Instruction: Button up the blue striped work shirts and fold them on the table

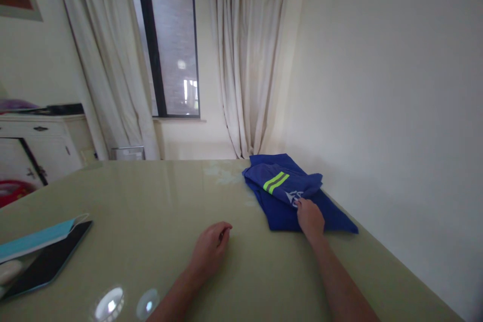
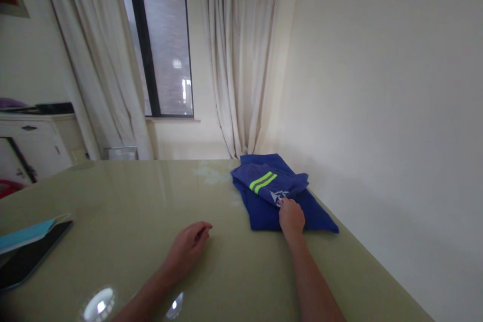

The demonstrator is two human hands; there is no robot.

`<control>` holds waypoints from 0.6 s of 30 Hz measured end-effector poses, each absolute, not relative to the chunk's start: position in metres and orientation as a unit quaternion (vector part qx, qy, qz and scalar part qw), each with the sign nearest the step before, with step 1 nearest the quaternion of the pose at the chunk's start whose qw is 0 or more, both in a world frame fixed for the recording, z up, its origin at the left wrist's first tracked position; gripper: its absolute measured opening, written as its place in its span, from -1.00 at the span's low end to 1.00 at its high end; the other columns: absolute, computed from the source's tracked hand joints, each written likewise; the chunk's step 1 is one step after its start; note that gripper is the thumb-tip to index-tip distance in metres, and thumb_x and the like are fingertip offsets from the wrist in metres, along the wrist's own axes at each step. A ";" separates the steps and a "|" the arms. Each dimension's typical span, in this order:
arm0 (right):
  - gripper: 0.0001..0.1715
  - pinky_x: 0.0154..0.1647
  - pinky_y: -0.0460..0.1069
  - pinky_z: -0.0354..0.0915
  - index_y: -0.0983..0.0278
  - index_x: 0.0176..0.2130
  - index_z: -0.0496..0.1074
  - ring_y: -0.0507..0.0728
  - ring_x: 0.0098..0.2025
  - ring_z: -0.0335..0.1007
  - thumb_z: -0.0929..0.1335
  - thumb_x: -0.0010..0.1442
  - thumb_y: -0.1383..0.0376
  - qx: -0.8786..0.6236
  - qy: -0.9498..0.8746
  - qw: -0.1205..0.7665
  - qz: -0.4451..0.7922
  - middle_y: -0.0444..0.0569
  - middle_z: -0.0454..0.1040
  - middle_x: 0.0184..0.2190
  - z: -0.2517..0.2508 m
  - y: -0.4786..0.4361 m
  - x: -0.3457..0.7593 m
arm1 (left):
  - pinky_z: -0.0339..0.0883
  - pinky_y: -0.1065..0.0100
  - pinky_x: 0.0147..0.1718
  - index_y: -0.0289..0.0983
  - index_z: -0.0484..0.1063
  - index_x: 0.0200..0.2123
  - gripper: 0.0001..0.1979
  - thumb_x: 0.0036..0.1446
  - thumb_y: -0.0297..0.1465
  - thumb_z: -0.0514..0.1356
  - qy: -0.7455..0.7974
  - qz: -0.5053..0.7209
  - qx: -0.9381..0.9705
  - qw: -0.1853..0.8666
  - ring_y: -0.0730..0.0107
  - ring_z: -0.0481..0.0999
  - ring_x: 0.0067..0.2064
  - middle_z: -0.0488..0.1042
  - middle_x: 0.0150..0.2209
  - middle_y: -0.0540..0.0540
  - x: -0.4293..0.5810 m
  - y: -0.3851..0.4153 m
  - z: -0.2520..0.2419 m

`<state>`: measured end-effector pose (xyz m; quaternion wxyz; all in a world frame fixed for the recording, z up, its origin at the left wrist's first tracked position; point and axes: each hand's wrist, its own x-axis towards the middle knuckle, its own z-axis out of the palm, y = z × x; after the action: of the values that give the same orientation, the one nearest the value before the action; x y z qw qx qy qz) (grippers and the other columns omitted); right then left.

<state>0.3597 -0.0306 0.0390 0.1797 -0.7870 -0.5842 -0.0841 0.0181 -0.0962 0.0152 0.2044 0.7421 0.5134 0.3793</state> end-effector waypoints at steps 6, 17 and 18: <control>-0.60 0.09 0.09 0.34 0.24 -0.08 0.55 0.24 -0.02 0.43 0.18 0.47 0.19 -0.543 -0.730 0.403 -0.095 0.12 0.52 -0.09 0.067 -0.062 0.265 | 0.38 0.07 0.07 -0.23 0.48 0.08 -0.57 0.39 -0.14 -0.02 0.518 0.395 0.717 0.248 0.12 0.58 0.01 0.61 -0.03 -0.21 0.019 -0.098 0.017; -0.51 0.06 0.09 0.40 0.24 0.23 0.35 0.25 0.02 0.49 0.18 0.46 0.10 -0.303 -0.852 0.427 0.009 0.09 0.55 -0.01 0.060 -0.111 0.205 | 0.22 0.01 0.29 -0.09 0.33 0.31 -0.37 0.23 -0.02 0.20 0.420 0.370 0.816 0.147 0.01 0.38 0.28 0.44 0.26 -0.17 -0.016 -0.107 0.040; -0.55 0.04 0.09 0.40 0.23 0.17 0.40 0.25 0.00 0.50 0.17 0.46 0.14 -0.346 -0.808 0.478 0.000 0.09 0.56 -0.04 0.065 -0.105 0.216 | 0.19 -0.02 0.31 -0.05 0.30 0.33 -0.29 0.15 -0.03 0.29 0.411 0.336 0.835 0.143 -0.02 0.38 0.28 0.44 0.26 -0.15 -0.012 -0.109 0.040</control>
<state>0.2159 -0.1053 0.0649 0.4776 -0.3460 -0.8076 -0.0004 -0.0119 -0.1087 0.0397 0.1428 0.8353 0.4106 0.3364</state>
